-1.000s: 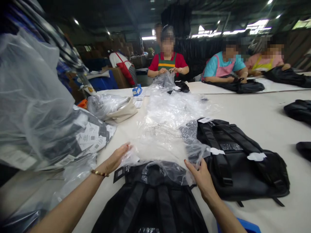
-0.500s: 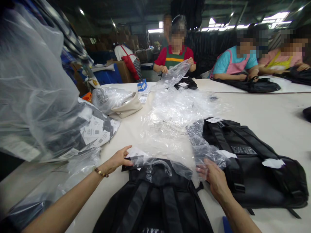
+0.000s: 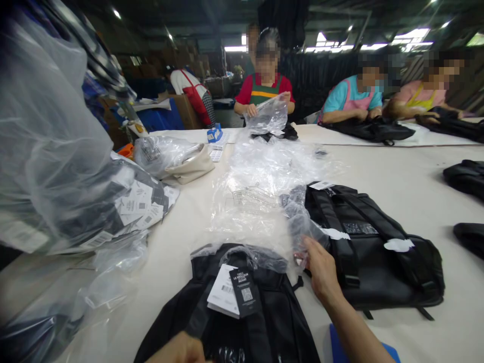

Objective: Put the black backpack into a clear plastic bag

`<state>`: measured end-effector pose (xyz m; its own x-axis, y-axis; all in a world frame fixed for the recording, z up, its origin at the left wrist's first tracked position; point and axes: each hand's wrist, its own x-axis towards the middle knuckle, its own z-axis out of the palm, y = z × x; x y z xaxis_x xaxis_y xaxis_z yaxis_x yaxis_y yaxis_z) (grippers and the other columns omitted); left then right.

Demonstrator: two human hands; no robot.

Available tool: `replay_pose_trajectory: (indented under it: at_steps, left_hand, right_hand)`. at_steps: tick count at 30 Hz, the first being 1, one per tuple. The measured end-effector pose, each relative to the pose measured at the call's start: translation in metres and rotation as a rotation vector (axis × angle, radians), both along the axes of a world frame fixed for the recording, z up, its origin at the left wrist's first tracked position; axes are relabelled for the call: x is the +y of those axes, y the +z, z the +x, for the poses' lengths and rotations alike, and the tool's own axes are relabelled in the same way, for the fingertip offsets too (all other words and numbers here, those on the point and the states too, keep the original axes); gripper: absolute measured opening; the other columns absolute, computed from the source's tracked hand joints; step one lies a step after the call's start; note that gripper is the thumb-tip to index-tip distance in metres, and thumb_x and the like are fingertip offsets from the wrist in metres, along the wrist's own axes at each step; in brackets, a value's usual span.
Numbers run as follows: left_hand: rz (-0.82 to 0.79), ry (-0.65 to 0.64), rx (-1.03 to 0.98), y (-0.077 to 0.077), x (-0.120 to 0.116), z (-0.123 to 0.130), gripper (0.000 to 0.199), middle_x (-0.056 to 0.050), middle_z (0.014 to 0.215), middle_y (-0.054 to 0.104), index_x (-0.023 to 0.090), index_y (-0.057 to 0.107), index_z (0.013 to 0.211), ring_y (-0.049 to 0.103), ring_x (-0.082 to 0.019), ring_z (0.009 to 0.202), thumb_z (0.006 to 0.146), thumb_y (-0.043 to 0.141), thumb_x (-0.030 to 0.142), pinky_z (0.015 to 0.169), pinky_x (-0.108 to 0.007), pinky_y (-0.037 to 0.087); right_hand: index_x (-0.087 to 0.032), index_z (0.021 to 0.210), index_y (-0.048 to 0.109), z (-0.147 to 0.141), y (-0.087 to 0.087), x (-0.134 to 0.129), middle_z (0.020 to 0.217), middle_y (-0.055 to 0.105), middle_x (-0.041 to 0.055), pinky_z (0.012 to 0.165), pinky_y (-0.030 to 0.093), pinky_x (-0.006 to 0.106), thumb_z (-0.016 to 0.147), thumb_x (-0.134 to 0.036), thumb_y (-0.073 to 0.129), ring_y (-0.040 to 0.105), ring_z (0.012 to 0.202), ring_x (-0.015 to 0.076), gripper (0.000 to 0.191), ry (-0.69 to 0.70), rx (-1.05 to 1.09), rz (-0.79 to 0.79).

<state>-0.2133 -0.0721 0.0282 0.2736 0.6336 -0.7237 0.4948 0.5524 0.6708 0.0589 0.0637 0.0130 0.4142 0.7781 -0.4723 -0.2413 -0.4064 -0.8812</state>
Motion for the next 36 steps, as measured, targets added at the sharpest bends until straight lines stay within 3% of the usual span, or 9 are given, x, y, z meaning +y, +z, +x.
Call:
replay_pose_trajectory:
  at_steps: [4,8,11,14,17,20,23,31,36]
  left_hand:
    - [0.833,0.099,0.588,0.02,0.061,-0.025,0.017,-0.006,0.087,0.062,0.019,0.055,0.093,0.057,-0.021,0.082,0.077,0.051,0.025,0.074,-0.034,0.044]
    - [1.126,-0.021,0.765,0.011,0.1,-0.02,0.017,-0.01,0.094,0.059,0.017,0.053,0.096,0.054,-0.024,0.092,0.084,0.041,0.019,0.082,-0.038,0.045]
    - [1.074,-0.273,0.625,-0.004,0.089,-0.002,0.017,-0.006,0.087,0.059,0.02,0.054,0.088,0.055,-0.021,0.086,0.087,0.037,0.022,0.079,-0.035,0.046]
    - [0.895,-0.295,0.602,-0.019,0.066,0.01,0.015,-0.007,0.097,0.057,0.018,0.052,0.096,0.053,-0.024,0.093,0.081,0.048,0.022,0.082,-0.038,0.046]
    - [0.808,-0.219,0.604,-0.03,0.051,0.009,0.025,-0.009,0.109,0.054,0.018,0.049,0.105,0.049,-0.025,0.102,0.081,0.048,0.02,0.089,-0.041,0.043]
    - [0.755,-0.254,0.57,-0.034,0.047,0.005,0.017,-0.008,0.107,0.056,0.019,0.053,0.097,0.048,-0.025,0.103,0.082,0.046,0.02,0.091,-0.042,0.041]
    - [0.736,-0.24,0.554,-0.032,0.047,0.005,0.015,-0.007,0.104,0.057,0.018,0.054,0.095,0.048,-0.024,0.101,0.082,0.048,0.02,0.09,-0.041,0.041]
    - [0.782,-0.177,0.552,-0.027,0.044,0.01,0.012,-0.008,0.089,0.06,0.016,0.056,0.081,0.049,-0.025,0.091,0.082,0.045,0.022,0.081,-0.041,0.04]
    - [0.698,-0.067,0.477,-0.022,0.051,0.009,0.019,-0.004,0.083,0.06,0.019,0.059,0.09,0.052,-0.022,0.083,0.074,0.05,0.019,0.077,-0.036,0.04]
  right_hand:
    - [-0.019,0.099,0.061,0.008,-0.004,-0.01,0.091,0.063,0.0047,0.061,0.051,0.031,0.063,-0.049,0.06,0.062,0.069,0.0186,0.047,0.152,-0.218,0.038]
    - [-0.015,0.107,0.056,0.019,0.007,-0.023,0.102,0.059,0.012,0.076,0.049,0.042,0.064,-0.05,0.06,0.058,0.087,0.0269,0.056,0.143,-0.606,0.119]
    - [-0.015,0.112,0.051,0.011,0.02,-0.048,0.102,0.058,0.0133,0.085,0.046,0.042,0.073,-0.037,0.059,0.054,0.097,0.0266,0.046,0.154,-1.152,0.53]
    - [-0.022,0.112,0.05,-0.023,0.02,-0.078,0.094,0.064,0.0063,0.079,0.051,0.028,0.078,-0.019,0.053,0.059,0.088,0.0168,0.034,0.673,-1.294,0.909]
    - [-0.017,0.117,0.051,-0.061,-0.002,-0.096,0.108,0.064,0.0115,0.078,0.054,0.035,0.07,-0.02,0.058,0.061,0.096,0.0243,0.047,1.022,-1.375,0.821]
    - [-0.012,0.117,0.053,-0.079,-0.024,-0.095,0.113,0.063,0.0145,0.083,0.053,0.044,0.066,-0.017,0.056,0.059,0.101,0.0301,0.051,1.068,-1.425,0.69]
    - [-0.013,0.107,0.059,-0.077,-0.022,-0.083,0.101,0.067,0.0117,0.081,0.053,0.038,0.076,-0.011,0.042,0.063,0.092,0.0241,0.036,1.138,-1.324,0.632]
    - [-0.022,0.089,0.06,-0.068,0.001,-0.065,0.062,0.064,-0.0001,0.05,0.046,0.029,0.076,-0.042,0.045,0.058,0.055,0.0181,0.029,0.668,-0.454,0.105]
    - [-0.023,0.079,0.065,-0.064,0.0,-0.057,0.08,0.069,0.0044,0.072,0.048,0.035,0.069,-0.039,0.05,0.062,0.074,0.0224,0.024,0.511,-0.687,0.243]
